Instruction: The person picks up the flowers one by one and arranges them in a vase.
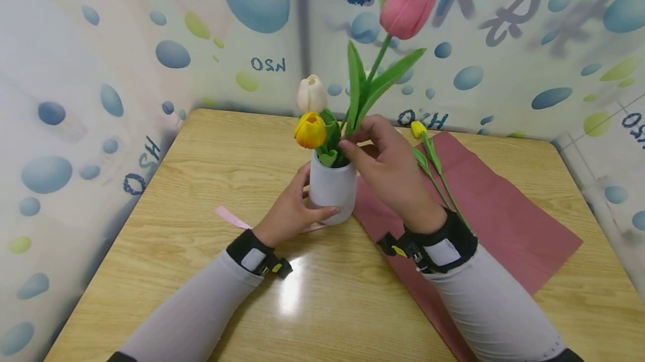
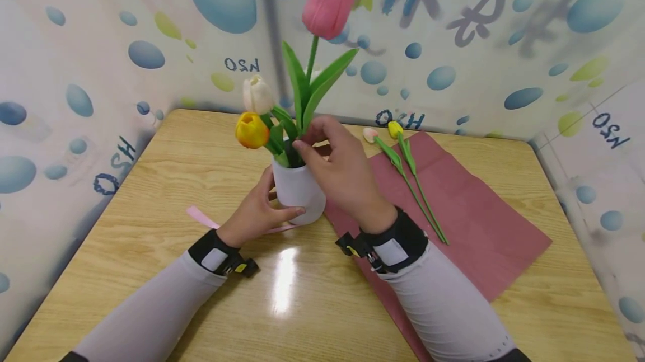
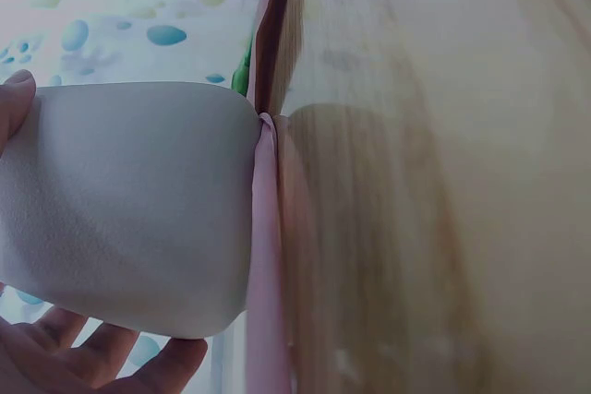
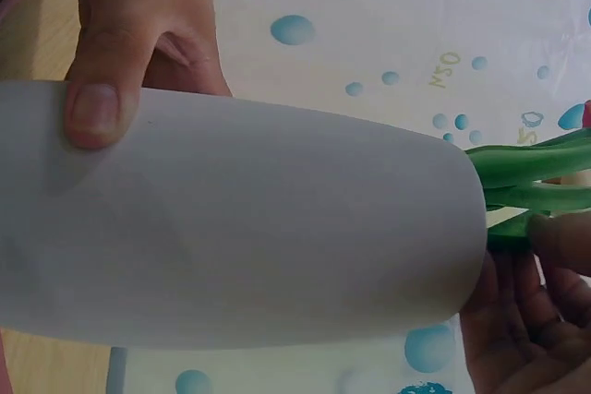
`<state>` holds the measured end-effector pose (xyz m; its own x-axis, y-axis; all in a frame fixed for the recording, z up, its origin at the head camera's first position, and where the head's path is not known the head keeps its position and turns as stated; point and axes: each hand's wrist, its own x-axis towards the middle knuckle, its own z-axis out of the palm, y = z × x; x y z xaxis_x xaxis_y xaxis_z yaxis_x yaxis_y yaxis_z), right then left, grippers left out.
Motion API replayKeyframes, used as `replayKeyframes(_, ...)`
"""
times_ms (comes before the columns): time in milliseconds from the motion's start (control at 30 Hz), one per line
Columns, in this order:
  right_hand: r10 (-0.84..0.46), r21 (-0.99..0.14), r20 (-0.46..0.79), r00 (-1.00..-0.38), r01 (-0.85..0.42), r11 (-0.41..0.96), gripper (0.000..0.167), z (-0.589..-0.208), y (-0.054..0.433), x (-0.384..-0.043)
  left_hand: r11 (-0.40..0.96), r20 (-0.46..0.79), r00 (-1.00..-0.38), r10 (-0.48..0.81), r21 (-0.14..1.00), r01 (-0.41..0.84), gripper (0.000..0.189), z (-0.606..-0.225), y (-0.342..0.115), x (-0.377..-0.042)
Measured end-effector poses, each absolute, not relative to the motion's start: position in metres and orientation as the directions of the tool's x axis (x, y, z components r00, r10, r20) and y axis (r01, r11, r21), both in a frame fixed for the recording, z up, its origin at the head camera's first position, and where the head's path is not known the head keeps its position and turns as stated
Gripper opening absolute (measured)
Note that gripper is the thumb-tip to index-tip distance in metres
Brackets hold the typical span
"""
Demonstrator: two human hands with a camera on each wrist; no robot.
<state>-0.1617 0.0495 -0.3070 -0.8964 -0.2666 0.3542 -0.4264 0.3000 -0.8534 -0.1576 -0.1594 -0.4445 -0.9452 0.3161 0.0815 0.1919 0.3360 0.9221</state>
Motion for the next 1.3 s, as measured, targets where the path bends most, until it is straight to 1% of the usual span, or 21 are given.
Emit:
replayKeyframes(133, -0.301, -0.811, 0.336, -0.892, -0.437, 0.39, 0.02, -0.302, 0.048, -0.162, 0.337, 0.092, -0.944, 0.318, 0.919, 0.203, 0.103, -0.445, -0.16, -0.158)
replayKeyframes(333, -0.352, -0.797, 0.329, -0.876, -0.457, 0.394, 0.025, -0.299, 0.049, -0.161, 0.328, 0.104, -0.94, 0.324, 0.92, 0.215, 0.102, -0.446, -0.161, -0.158)
replayKeyframes(567, -0.45, -0.792, 0.248, -0.858, -0.447, 0.416, 0.045, -0.293, 0.054, -0.161, 0.329, 0.108, -0.937, 0.332, 0.918, 0.223, 0.102, -0.446, -0.16, -0.158)
replayKeyframes(667, -0.472, -0.805, 0.233, -0.85, -0.441, 0.396, 0.049, -0.292, 0.055, -0.161, 0.327, 0.105, -0.938, 0.331, 0.919, 0.219, 0.103, -0.445, -0.16, -0.159)
replayKeyframes(733, -0.472, -0.801, 0.226, -0.852, -0.438, 0.409, 0.052, -0.292, 0.056, -0.16, 0.33, 0.099, -0.939, 0.328, 0.92, 0.212, 0.103, -0.445, -0.16, -0.158)
replayKeyframes(900, -0.465, -0.768, 0.221, -0.857, -0.447, 0.459, 0.05, -0.291, 0.056, -0.16, 0.338, 0.085, -0.942, 0.324, 0.92, 0.199, 0.103, -0.444, -0.159, -0.158)
replayKeyframes(1167, -0.463, -0.765, 0.244, -0.852, -0.463, 0.449, 0.049, -0.289, 0.055, -0.158, 0.337, 0.083, -0.943, 0.324, 0.921, 0.197, 0.103, -0.444, -0.159, -0.158)
replayKeyframes(1300, -0.456, -0.767, 0.251, -0.854, -0.463, 0.445, 0.053, -0.288, 0.057, -0.156, 0.337, 0.079, -0.944, 0.321, 0.922, 0.192, 0.103, -0.445, -0.16, -0.158)
